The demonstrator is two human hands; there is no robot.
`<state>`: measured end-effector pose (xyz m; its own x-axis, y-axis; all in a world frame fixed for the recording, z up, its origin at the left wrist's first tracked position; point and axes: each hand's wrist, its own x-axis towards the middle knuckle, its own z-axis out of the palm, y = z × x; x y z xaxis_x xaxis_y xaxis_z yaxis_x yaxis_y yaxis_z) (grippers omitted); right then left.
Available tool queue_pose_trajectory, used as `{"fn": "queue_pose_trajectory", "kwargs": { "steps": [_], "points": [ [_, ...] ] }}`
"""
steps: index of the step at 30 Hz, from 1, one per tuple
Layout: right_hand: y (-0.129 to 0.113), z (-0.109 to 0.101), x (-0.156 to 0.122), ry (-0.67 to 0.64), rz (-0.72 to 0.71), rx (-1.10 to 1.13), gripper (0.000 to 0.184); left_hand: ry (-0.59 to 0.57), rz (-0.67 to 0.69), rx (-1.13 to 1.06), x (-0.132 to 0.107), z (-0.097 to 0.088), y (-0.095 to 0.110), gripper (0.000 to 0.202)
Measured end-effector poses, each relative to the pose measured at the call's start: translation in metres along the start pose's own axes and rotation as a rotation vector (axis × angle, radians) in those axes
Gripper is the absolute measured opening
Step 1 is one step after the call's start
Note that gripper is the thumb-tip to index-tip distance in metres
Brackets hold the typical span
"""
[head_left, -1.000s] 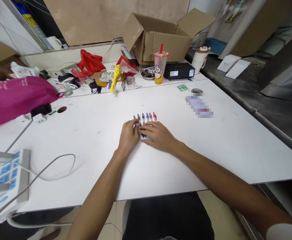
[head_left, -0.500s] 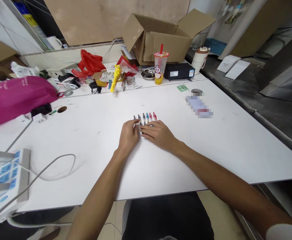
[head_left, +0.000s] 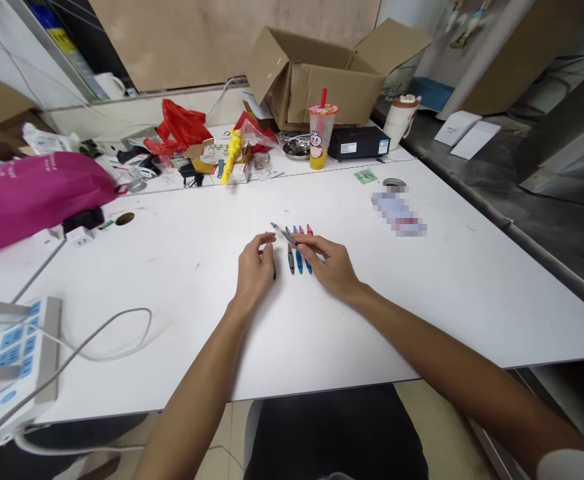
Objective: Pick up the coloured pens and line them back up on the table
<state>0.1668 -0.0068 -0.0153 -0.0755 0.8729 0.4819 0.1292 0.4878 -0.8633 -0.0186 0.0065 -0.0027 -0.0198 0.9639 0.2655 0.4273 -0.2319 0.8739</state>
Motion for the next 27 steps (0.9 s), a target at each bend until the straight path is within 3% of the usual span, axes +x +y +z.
{"fn": "queue_pose_trajectory", "kwargs": {
  "steps": [6, 9, 13, 16, 20, 22, 24, 27],
  "points": [
    [-0.008, 0.000, -0.003, -0.019, -0.146, -0.011, 0.026, -0.019, -0.341, -0.644, 0.007, -0.004, 0.010, 0.030],
    [-0.010, -0.001, -0.004, -0.058, -0.164, -0.019, 0.028, -0.035, -0.395, -0.791, 0.008, -0.005, 0.015, 0.028],
    [-0.009, -0.002, -0.004, -0.081, -0.099, 0.044, 0.024, -0.037, -0.387, -0.837, 0.007, -0.007, 0.018, 0.025],
    [-0.009, -0.002, -0.002, -0.103, 0.057, 0.133, 0.030, -0.084, -0.341, -0.863, 0.005, -0.007, 0.017, 0.022],
    [-0.009, -0.003, 0.003, -0.328, 0.415, 0.345, 0.049, -0.181, -0.280, -0.883, 0.002, -0.006, 0.016, 0.027],
    [-0.009, -0.005, 0.005, -0.429, 0.510, 0.367, 0.052, -0.187, -0.270, -0.866, 0.001, -0.004, 0.015, 0.030],
    [-0.010, -0.008, 0.005, -0.457, 0.497, 0.293, 0.046, -0.170, -0.273, -0.834, 0.000, -0.002, 0.015, 0.031],
    [-0.014, -0.011, 0.003, -0.387, 0.385, 0.087, 0.033, -0.132, -0.288, -0.796, 0.000, 0.002, 0.013, 0.029]
  ]
}}
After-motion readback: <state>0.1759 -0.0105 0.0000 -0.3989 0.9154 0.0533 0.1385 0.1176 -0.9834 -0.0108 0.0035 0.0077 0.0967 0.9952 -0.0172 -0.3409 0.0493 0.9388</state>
